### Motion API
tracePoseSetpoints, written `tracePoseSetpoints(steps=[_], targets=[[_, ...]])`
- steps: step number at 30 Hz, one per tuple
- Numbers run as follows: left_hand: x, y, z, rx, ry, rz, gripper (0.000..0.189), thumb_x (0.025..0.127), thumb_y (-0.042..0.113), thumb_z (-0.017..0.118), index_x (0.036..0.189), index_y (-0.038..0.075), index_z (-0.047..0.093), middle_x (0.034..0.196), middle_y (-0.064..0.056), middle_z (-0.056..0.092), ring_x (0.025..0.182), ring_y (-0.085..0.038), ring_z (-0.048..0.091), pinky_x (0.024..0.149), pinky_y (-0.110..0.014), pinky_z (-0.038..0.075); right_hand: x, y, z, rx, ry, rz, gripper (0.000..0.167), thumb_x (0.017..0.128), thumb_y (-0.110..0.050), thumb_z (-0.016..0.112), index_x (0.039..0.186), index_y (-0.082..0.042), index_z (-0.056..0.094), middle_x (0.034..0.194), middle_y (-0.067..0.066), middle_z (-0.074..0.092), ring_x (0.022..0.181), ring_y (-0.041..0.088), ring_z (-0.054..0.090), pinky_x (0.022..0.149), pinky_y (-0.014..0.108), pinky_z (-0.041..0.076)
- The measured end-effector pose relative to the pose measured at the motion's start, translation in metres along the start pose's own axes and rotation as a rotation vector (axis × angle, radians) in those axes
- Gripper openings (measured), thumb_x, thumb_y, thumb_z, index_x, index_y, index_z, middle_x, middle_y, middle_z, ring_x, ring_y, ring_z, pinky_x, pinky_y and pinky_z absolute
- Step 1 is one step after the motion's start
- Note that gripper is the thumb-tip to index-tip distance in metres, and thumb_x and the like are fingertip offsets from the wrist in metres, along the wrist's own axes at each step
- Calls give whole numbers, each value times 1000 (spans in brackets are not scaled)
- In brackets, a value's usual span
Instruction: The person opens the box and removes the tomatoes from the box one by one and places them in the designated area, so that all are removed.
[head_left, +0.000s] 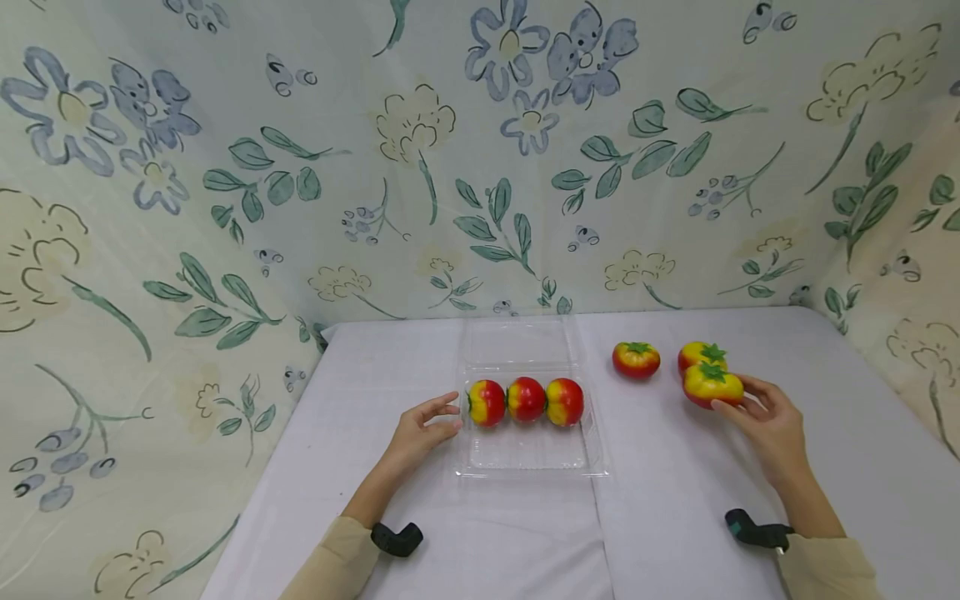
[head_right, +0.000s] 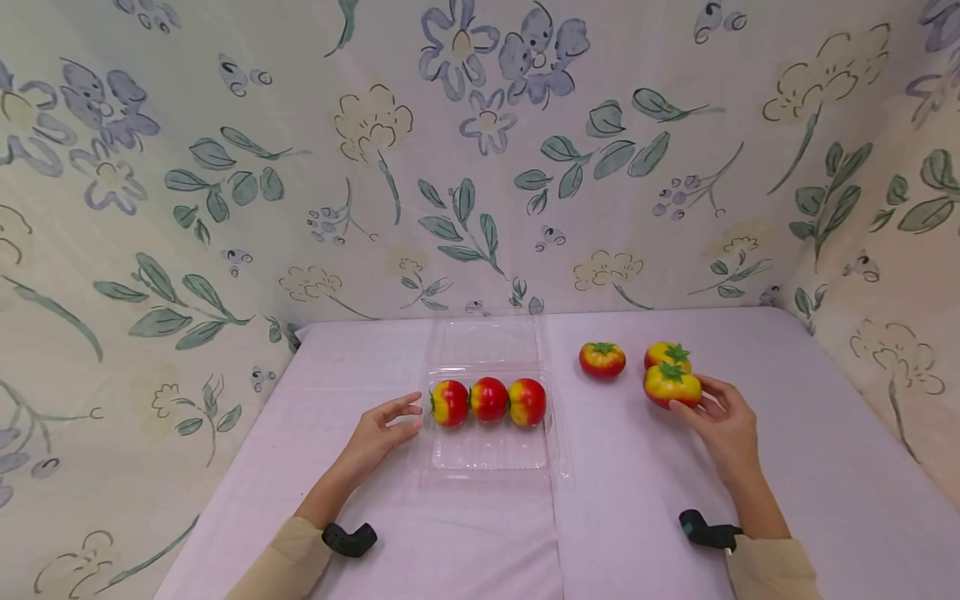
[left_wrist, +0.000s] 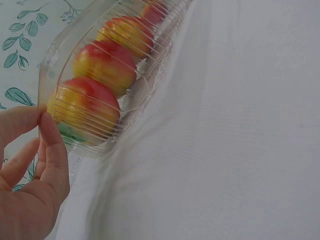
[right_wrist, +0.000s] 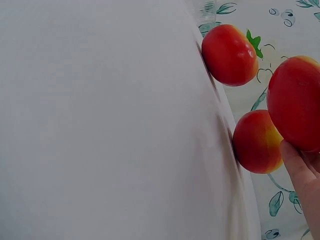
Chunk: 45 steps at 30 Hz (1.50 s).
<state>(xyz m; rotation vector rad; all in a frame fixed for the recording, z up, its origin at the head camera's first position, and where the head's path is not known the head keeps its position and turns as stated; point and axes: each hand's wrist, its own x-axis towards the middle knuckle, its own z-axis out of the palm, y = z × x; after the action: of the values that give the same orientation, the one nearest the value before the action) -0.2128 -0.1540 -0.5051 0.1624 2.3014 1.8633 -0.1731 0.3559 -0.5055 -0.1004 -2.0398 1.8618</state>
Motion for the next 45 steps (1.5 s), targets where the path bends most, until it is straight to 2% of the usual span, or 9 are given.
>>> tracePoseSetpoints(steps=[10,17,21,24,30,34,38,42,45], targets=[[1,-1,0,-8,-9,3,50,91,19,75,138,11,61,116,-9,67,97,-23,65,87,-29,56,1,-1,-9,-36,48,55,47,89,-8,76,130,-18,56,124,-11,50,101,-6,55,79,5,46],[3,-1,1,0,1,-5,49,92,16,73,139,10,59,118,-10,67,102,-26,63,89,-32,56,4,4,-17,50,72,82,47,87,-7,77,128,-18,58,121,-12,51,99,-5,56,79,5,46],[2,0,2,14,3,-14,50,93,13,71,141,8,57,120,-13,66,105,-28,62,89,-33,55,5,6,-23,19,76,96,49,88,-10,77,131,-20,57,123,-12,50,99,-5,55,78,4,46],[-1,8,2,17,-9,-19,50,94,10,70,141,6,56,120,-15,65,104,-29,63,90,-32,55,5,6,-26,9,79,100,50,88,-11,77,133,-20,57,124,-12,49,99,-5,54,77,4,46],[-14,32,2,9,-28,-3,47,94,8,68,140,2,56,118,-17,66,96,-24,64,88,-30,56,7,7,-28,51,99,87,46,87,-6,77,127,-20,59,120,-13,51,97,-4,56,77,4,46],[-16,34,2,4,-22,3,47,94,8,68,140,2,56,118,-17,66,90,-22,64,87,-29,56,11,7,-30,29,129,115,46,87,-9,78,127,-22,57,123,-10,50,100,-3,54,77,4,46],[-15,33,1,6,-33,-6,49,94,8,69,140,2,56,119,-18,65,90,-22,64,88,-29,55,14,4,-32,-54,144,180,50,89,-17,77,133,-24,54,129,-8,47,112,1,50,76,3,45],[-6,16,0,12,-25,-19,50,94,9,70,141,4,55,121,-17,65,94,-23,64,88,-30,55,16,1,-35,-63,167,211,53,88,-19,77,135,-24,53,133,-5,46,116,2,49,75,3,45],[2,0,0,9,-6,-20,51,93,12,71,142,6,56,120,-15,65,96,-23,64,88,-31,56,19,2,-36,1,196,201,52,87,-16,79,132,-24,54,139,-1,45,113,1,50,75,4,46]])
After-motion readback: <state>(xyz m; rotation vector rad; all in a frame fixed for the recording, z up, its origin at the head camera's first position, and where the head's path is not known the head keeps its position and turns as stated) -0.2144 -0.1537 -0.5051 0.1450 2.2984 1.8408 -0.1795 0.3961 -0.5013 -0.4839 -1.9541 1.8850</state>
